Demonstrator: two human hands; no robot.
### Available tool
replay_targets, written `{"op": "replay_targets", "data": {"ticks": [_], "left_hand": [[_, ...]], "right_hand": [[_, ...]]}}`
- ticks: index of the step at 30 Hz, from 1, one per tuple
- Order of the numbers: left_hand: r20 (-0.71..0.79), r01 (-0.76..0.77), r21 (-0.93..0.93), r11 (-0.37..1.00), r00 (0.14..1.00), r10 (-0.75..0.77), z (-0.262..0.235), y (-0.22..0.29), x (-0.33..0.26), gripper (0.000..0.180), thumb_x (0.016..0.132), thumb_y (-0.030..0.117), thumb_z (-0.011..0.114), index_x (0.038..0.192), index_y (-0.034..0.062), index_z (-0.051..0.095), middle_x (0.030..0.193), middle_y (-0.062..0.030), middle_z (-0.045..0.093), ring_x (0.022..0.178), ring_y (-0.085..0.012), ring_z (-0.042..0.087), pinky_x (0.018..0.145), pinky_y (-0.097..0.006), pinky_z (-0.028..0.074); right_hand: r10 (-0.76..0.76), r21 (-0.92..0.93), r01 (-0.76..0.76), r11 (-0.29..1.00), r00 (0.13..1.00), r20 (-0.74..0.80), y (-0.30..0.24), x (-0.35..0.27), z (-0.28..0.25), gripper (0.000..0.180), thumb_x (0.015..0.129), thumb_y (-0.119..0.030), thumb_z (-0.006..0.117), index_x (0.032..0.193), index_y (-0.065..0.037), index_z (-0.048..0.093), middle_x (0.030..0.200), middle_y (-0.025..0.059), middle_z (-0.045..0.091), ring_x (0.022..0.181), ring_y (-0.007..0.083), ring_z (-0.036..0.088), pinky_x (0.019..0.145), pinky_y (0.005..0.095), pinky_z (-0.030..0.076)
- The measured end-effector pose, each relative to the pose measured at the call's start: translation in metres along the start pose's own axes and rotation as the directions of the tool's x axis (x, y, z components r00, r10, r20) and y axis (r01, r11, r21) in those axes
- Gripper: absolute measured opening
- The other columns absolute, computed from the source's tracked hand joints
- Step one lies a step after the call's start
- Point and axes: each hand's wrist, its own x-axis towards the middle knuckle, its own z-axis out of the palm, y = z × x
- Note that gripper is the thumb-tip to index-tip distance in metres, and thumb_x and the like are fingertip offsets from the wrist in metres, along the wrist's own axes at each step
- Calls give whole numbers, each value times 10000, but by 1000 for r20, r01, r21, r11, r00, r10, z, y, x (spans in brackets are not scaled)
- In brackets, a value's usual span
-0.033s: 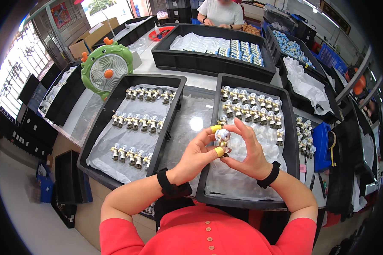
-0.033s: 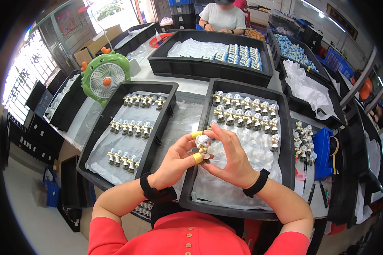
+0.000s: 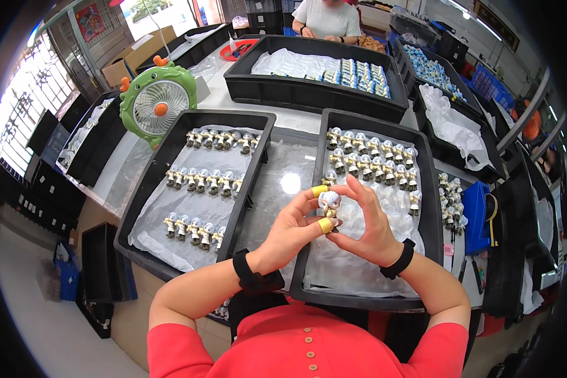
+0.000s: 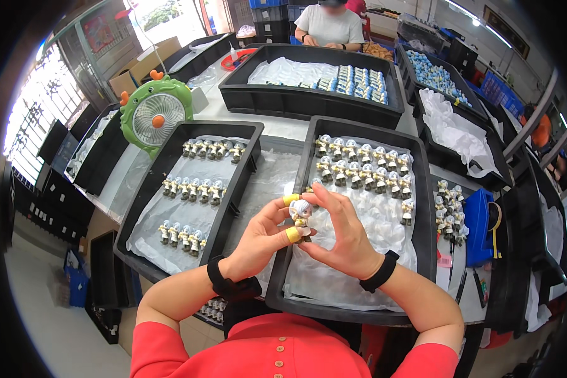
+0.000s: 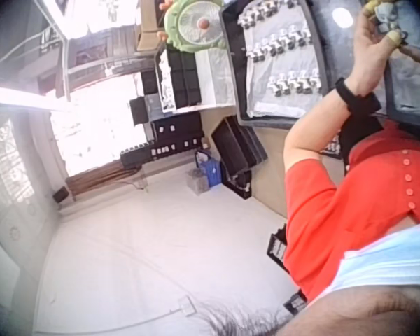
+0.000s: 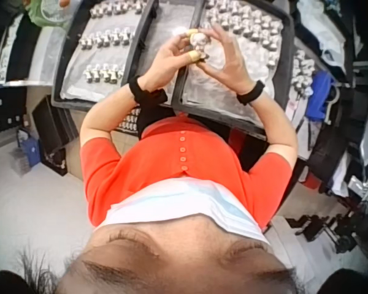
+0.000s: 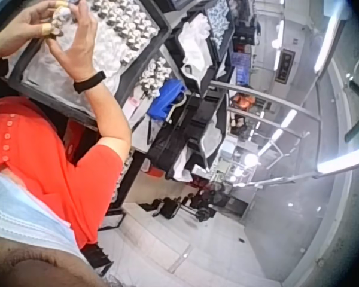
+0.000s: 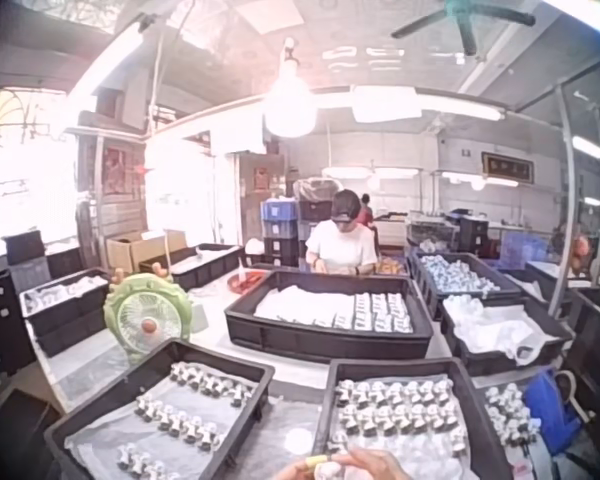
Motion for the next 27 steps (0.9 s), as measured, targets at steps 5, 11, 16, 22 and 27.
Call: {"op": "replay_targets", "data": {"ticks": [5, 11, 16, 22, 27], "left_hand": [[-1, 44, -94, 995, 999, -44, 2, -1, 0, 493, 927, 142, 557, 1370, 60, 357, 1276, -90, 488, 1088, -247, 582, 915, -354, 479], [59, 102, -263, 960, 994, -90, 1, 0, 1, 457, 959, 179, 506, 1376, 71, 354, 1234, -80, 533, 1106, -269, 575, 913, -355, 485], [69, 139, -315, 939, 990, -124, -1, -1, 1, 434, 963, 186, 499, 1355, 76, 350, 1226, -84, 538, 1112, -282, 574, 911, -365, 489], [80, 147, -361, 921, 989, -126, -1, -1, 1, 403, 966, 193, 492, 1330, 80, 362, 1226, -86, 535, 1123, -299, 567, 900, -388, 495], [76, 130, -364, 922, 991, -110, -3, -2, 1, 399, 968, 189, 483, 1333, 85, 358, 1238, -87, 524, 1136, -304, 558, 893, -398, 497]], "right_hand": [[-36, -16, 36, 999, 999, -4, -1, 1, 0, 946, 625, -50, 777, 1423, -59, 269, 1240, 122, 534, 1151, 293, 460, 980, 387, 388], [51, 16, -51, 999, 998, 22, -1, -1, -2, 1033, 625, -86, 802, 1449, -73, 179, 1228, 139, 542, 1186, 268, 504, 1032, 405, 342], [144, 146, -145, 979, 989, 16, 1, -2, -1, 1003, 627, -96, 787, 1445, -71, 206, 1222, 127, 542, 1162, 265, 496, 1015, 389, 363], [161, 138, -170, 976, 984, 69, 5, -3, -2, 1077, 644, -138, 815, 1467, -80, 123, 1250, 127, 531, 1196, 250, 492, 1046, 408, 336], [192, 132, -207, 969, 974, 119, 3, -3, -1, 1083, 662, -180, 818, 1477, -99, 109, 1312, 127, 489, 1222, 242, 463, 1006, 405, 343]]}}
